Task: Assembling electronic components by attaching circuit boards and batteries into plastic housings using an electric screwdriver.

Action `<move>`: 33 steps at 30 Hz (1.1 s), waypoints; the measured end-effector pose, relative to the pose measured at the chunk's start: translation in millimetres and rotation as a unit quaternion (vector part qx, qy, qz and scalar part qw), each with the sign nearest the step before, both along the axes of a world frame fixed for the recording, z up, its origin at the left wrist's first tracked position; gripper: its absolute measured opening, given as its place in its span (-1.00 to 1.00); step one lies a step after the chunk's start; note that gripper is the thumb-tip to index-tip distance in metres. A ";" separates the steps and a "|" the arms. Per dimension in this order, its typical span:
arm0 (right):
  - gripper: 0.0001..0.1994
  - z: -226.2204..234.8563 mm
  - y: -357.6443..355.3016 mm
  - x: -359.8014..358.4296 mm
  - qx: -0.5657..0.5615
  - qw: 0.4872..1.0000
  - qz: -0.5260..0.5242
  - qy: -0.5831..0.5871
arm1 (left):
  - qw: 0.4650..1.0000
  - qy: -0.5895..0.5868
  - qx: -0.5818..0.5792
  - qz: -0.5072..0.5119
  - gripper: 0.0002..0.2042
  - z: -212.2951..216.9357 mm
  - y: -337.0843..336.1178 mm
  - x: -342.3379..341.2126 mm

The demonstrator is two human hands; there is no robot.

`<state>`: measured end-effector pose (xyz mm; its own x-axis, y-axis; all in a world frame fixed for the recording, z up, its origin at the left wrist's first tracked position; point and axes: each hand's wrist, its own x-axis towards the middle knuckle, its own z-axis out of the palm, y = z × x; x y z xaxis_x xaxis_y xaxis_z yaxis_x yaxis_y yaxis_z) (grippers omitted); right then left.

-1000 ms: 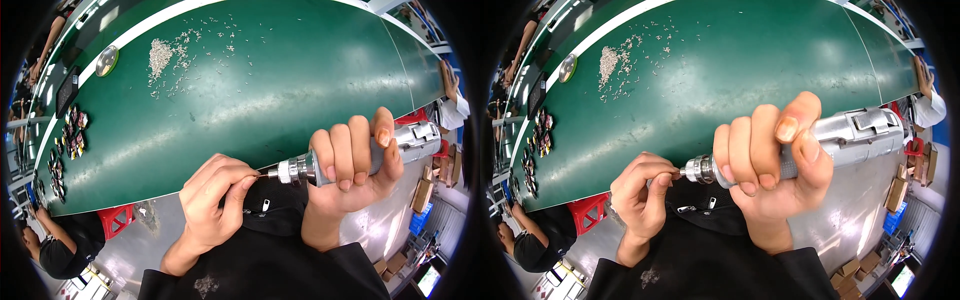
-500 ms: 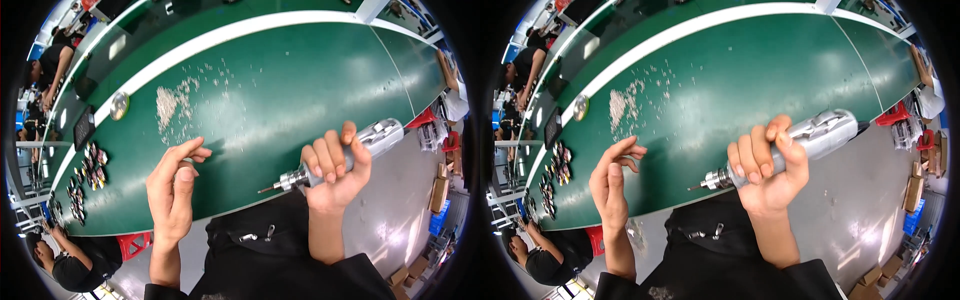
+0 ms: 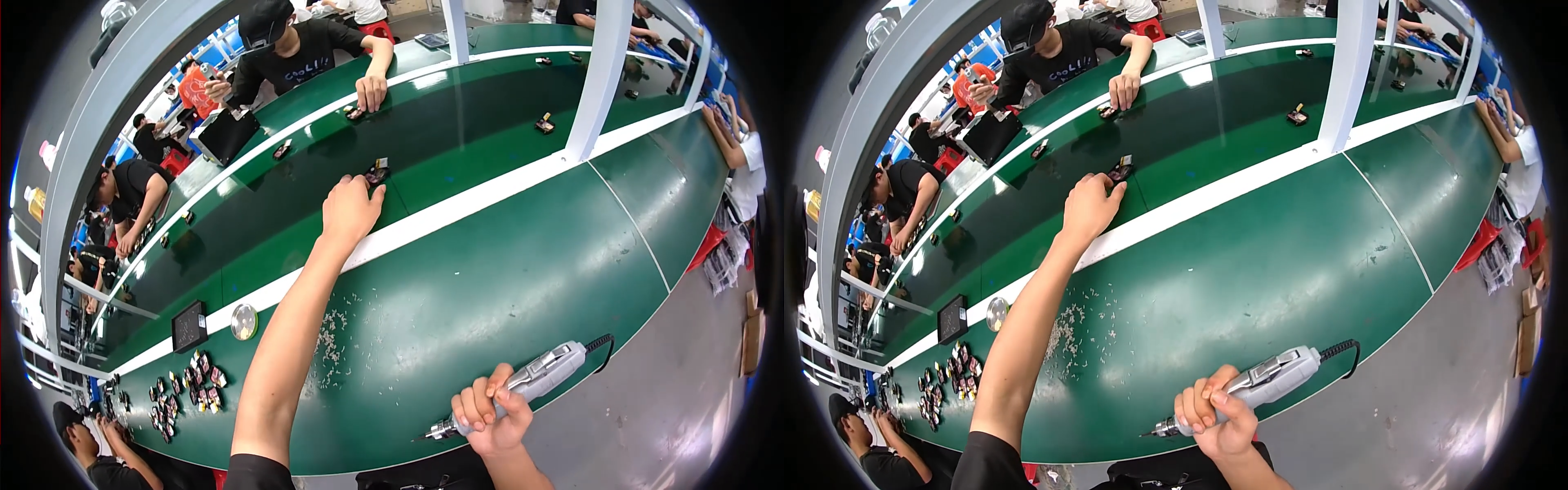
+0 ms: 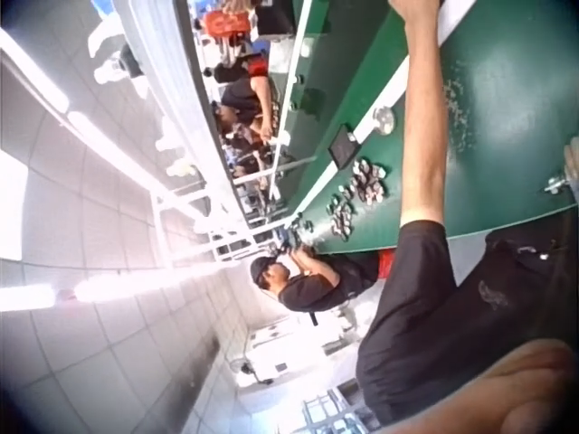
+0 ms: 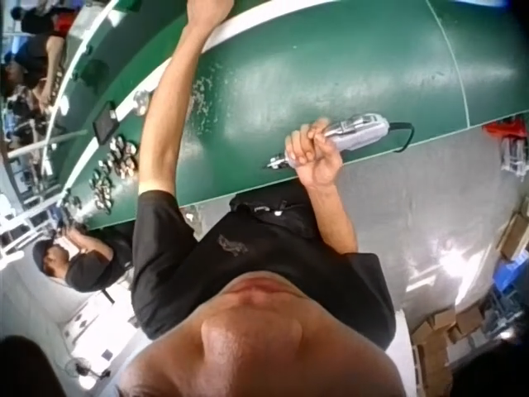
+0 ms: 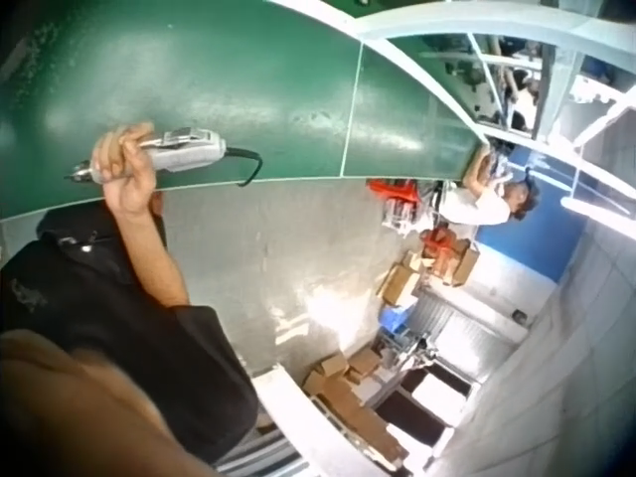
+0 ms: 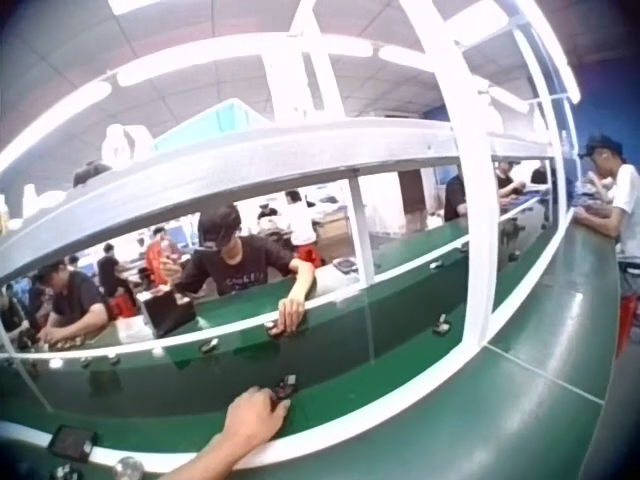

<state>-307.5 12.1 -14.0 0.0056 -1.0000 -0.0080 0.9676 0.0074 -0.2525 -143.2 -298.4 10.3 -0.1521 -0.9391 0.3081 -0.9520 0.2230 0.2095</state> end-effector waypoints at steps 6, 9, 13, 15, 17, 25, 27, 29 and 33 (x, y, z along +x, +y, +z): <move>-0.95 -2.1 2.1 -5.6 0.001 1.000 0.025 -0.018 | 0.996 -0.072 0.016 0.051 -0.49 -3.6 -28.4 -10.3; -0.90 0.0 4.6 -5.5 0.021 0.999 0.027 -0.005 | 0.997 -0.058 0.027 -0.039 -0.53 -4.5 -43.7 1.1; -0.87 9.4 1.7 -3.2 0.024 0.999 0.026 -0.010 | 0.985 0.002 0.027 -0.170 -0.56 -0.9 -53.7 23.7; -0.90 -0.5 1.2 -6.7 0.007 0.999 0.047 0.005 | 0.978 0.043 0.027 -0.202 -0.55 2.3 -54.3 32.5; -0.90 -2.6 0.4 -7.4 0.004 0.999 0.042 0.011 | 0.979 0.045 0.042 -0.195 -0.56 4.7 -51.2 34.6; -0.94 -2.4 3.1 -2.7 0.013 1.000 0.017 0.014 | 0.988 0.012 0.036 -0.147 -0.52 4.0 -32.1 28.2; -0.93 -0.6 2.2 -1.9 0.015 1.000 0.013 0.019 | 0.988 0.000 0.038 -0.148 -0.49 6.4 -31.6 29.8; -0.93 0.8 3.0 1.1 0.019 1.000 0.008 0.017 | 0.987 -0.020 0.063 -0.148 -0.46 9.2 -30.0 30.9; -0.93 0.9 2.6 1.4 0.017 1.000 0.004 0.018 | 0.987 0.007 0.072 -0.146 -0.49 10.6 -31.8 37.4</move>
<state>-306.1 14.7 -13.1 0.0125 -0.9991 -0.0415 0.9580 0.0238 -0.2858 -105.8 -330.2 20.9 -0.4197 -0.8901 0.1779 -0.8486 0.4543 0.2711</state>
